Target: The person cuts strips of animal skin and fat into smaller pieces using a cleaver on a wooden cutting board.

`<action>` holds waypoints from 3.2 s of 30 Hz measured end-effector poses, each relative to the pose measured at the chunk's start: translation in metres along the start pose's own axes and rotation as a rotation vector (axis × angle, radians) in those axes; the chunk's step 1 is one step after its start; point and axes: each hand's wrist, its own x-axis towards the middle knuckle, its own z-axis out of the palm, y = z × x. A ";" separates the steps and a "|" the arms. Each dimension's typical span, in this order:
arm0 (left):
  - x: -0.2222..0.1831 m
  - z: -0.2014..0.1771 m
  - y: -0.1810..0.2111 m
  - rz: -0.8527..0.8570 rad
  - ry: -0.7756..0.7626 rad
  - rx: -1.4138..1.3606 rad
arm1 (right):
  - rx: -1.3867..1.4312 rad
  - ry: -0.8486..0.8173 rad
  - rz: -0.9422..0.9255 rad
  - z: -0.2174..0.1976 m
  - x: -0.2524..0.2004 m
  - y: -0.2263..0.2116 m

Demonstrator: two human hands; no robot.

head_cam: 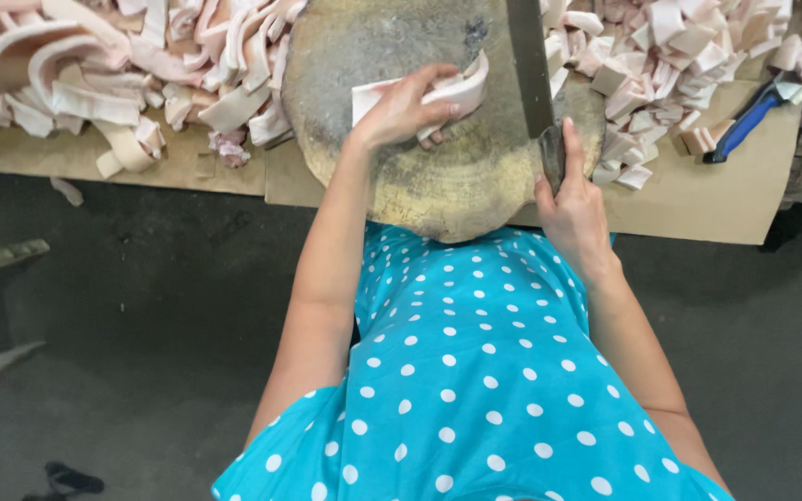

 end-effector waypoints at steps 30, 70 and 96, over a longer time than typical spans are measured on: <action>-0.054 0.023 -0.041 0.180 0.465 0.981 | -0.006 0.003 0.053 -0.001 -0.001 -0.001; -0.025 0.042 -0.017 0.087 0.666 0.429 | 0.059 0.103 -0.135 -0.011 0.001 -0.005; -0.007 0.040 -0.019 0.078 0.601 0.343 | 0.076 0.225 -0.306 -0.053 -0.005 -0.042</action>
